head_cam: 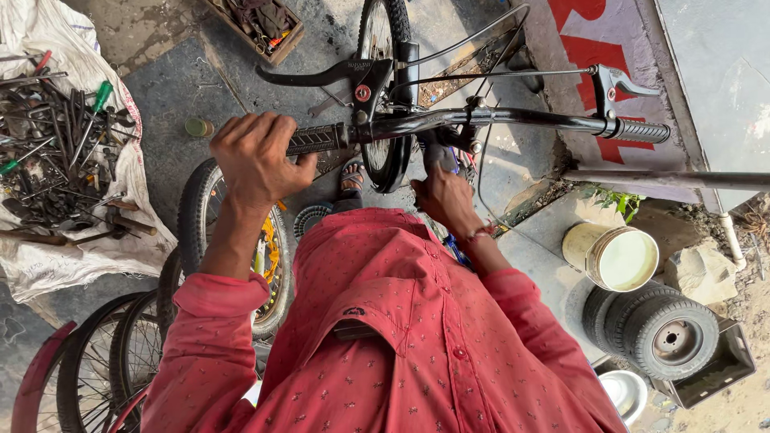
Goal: The person wipes the frame, handlebars, and other parts of a blue bicycle using a dark cloth. They move around the bicycle to reach different areas, including the rear rack and front fork, and also wipe their hands with the cloth.
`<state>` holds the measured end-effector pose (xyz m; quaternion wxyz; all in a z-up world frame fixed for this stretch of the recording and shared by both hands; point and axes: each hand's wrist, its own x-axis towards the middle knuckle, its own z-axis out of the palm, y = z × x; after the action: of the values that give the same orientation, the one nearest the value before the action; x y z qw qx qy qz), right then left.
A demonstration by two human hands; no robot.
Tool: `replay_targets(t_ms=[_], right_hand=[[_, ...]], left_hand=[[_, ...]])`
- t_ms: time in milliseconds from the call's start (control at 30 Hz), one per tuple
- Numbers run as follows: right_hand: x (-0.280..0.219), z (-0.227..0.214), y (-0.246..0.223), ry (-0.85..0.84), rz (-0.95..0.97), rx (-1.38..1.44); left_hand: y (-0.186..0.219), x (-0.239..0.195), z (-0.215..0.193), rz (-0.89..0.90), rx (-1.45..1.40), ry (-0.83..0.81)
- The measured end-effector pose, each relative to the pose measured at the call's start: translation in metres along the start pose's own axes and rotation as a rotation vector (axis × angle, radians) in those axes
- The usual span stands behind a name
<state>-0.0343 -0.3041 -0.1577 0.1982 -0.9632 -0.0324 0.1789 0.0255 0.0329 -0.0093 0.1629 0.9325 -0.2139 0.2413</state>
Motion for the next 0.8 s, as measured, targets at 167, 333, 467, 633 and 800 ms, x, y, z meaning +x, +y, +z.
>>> replay_targets(t_ms=[167,333,467,633,800], right_hand=[[0.064,0.042,-0.006,0.206,0.006,-0.081],[0.026,0.069,0.027,-0.027,-0.217,-0.05],[-0.007,0.08,0.035,-0.054,-0.155,-0.009],[0.039,0.083,0.011,0.177,0.06,0.047],[0.104,0.123,-0.004,0.078,0.249,-0.148]], left_hand=[[0.007,-0.003,0.001,-0.019,0.002,0.028],[0.014,-0.012,-0.003,-0.07,-0.026,0.05],[0.017,-0.021,-0.001,-0.076,-0.021,0.069],[0.011,-0.011,0.002,-0.074,-0.019,0.018],[0.001,0.003,0.0,0.014,-0.07,0.013]])
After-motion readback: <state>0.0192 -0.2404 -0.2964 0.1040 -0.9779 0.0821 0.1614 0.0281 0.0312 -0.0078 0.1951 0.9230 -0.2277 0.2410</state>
